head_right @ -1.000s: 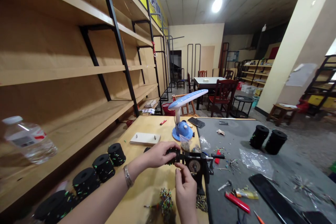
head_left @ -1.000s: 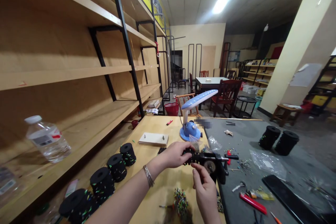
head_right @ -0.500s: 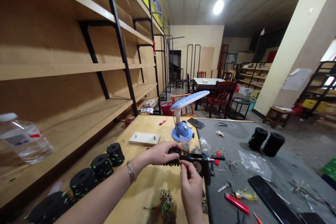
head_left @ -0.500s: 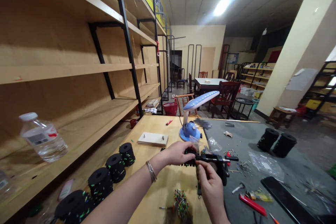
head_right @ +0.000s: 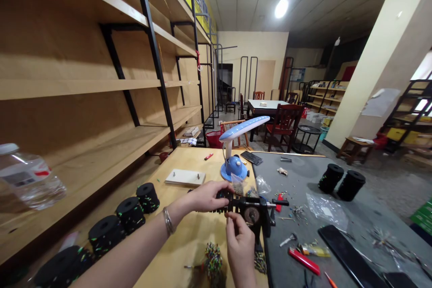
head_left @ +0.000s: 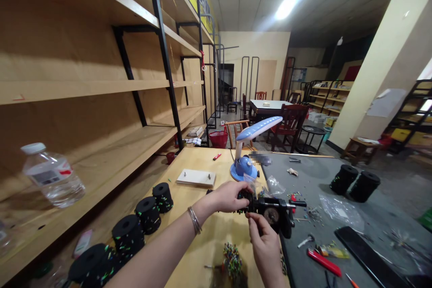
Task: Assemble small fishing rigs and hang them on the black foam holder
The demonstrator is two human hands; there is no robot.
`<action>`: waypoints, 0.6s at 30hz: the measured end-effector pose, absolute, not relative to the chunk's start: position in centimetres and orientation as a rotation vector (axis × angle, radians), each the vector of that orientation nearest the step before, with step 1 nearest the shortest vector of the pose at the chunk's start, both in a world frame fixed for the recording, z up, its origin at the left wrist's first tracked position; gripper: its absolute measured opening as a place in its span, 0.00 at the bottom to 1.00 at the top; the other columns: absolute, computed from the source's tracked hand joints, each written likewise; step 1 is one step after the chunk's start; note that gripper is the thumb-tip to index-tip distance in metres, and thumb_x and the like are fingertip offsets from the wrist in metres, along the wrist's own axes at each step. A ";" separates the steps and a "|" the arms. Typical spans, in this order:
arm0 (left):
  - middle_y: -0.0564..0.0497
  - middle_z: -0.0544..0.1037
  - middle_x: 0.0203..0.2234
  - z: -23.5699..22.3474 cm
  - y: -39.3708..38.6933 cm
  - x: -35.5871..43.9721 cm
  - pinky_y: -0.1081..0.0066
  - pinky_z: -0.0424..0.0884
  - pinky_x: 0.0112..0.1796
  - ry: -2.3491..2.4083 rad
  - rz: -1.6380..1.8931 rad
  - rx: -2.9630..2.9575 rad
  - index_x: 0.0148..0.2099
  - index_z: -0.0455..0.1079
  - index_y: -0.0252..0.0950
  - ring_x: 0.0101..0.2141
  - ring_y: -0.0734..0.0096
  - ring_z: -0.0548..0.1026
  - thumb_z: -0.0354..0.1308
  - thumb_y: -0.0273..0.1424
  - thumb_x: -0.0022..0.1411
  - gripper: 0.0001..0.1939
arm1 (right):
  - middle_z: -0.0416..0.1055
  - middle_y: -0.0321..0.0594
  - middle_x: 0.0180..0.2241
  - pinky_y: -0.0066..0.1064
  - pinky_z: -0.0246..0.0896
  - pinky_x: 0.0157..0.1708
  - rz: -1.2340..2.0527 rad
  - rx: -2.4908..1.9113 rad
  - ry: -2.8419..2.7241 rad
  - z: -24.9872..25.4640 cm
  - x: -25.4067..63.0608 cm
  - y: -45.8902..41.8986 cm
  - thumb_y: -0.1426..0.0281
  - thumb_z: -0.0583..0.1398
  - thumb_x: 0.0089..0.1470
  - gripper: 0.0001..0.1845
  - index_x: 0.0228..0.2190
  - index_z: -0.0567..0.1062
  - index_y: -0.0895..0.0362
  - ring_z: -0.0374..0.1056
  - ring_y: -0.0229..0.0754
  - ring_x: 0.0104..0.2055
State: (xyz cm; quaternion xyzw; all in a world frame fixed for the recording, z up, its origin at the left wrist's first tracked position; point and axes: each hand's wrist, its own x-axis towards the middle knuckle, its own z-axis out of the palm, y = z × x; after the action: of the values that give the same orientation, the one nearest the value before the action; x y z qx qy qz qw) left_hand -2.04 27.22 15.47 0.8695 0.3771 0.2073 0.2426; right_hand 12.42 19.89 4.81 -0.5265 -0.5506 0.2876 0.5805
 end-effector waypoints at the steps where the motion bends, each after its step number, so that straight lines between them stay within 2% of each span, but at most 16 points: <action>1: 0.49 0.79 0.42 15.5 27.2 -2.0 0.69 0.69 0.42 1.032 0.562 2.377 0.49 0.71 0.39 0.40 0.62 0.76 0.56 0.28 0.53 0.18 | 0.77 0.42 0.25 0.27 0.64 0.25 0.692 -1.224 -1.273 4.8 12.3 19.9 0.56 0.59 0.52 0.20 0.32 0.80 0.59 0.71 0.45 0.27; 9: 0.49 0.79 0.41 15.5 27.2 -2.1 0.69 0.70 0.41 1.022 0.556 2.380 0.49 0.71 0.39 0.41 0.61 0.76 0.58 0.30 0.54 0.18 | 0.70 0.36 0.17 0.26 0.58 0.19 0.815 -1.179 -1.138 5.0 12.0 19.9 0.53 0.62 0.47 0.21 0.29 0.80 0.58 0.64 0.40 0.20; 15: 0.48 0.79 0.42 15.4 27.4 -2.1 0.67 0.69 0.43 1.033 0.566 2.345 0.48 0.71 0.39 0.41 0.59 0.76 0.59 0.31 0.54 0.17 | 0.67 0.33 0.17 0.26 0.52 0.16 0.961 -1.160 -1.062 4.0 11.7 19.5 0.51 0.61 0.47 0.23 0.33 0.79 0.59 0.58 0.36 0.17; 18: 0.48 0.79 0.42 15.4 27.8 -2.0 0.69 0.70 0.44 1.000 0.544 2.307 0.48 0.71 0.37 0.42 0.62 0.76 0.58 0.31 0.56 0.16 | 0.67 0.33 0.17 0.26 0.49 0.15 1.049 -1.150 -1.008 2.7 11.4 19.2 0.51 0.61 0.47 0.24 0.35 0.77 0.58 0.56 0.36 0.16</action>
State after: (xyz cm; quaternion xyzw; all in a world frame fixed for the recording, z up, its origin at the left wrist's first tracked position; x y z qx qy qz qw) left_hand -1.97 27.76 15.37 0.8608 0.3732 0.2028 0.2805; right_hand 11.39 19.25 2.70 -0.4962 -0.4350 0.4524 0.5999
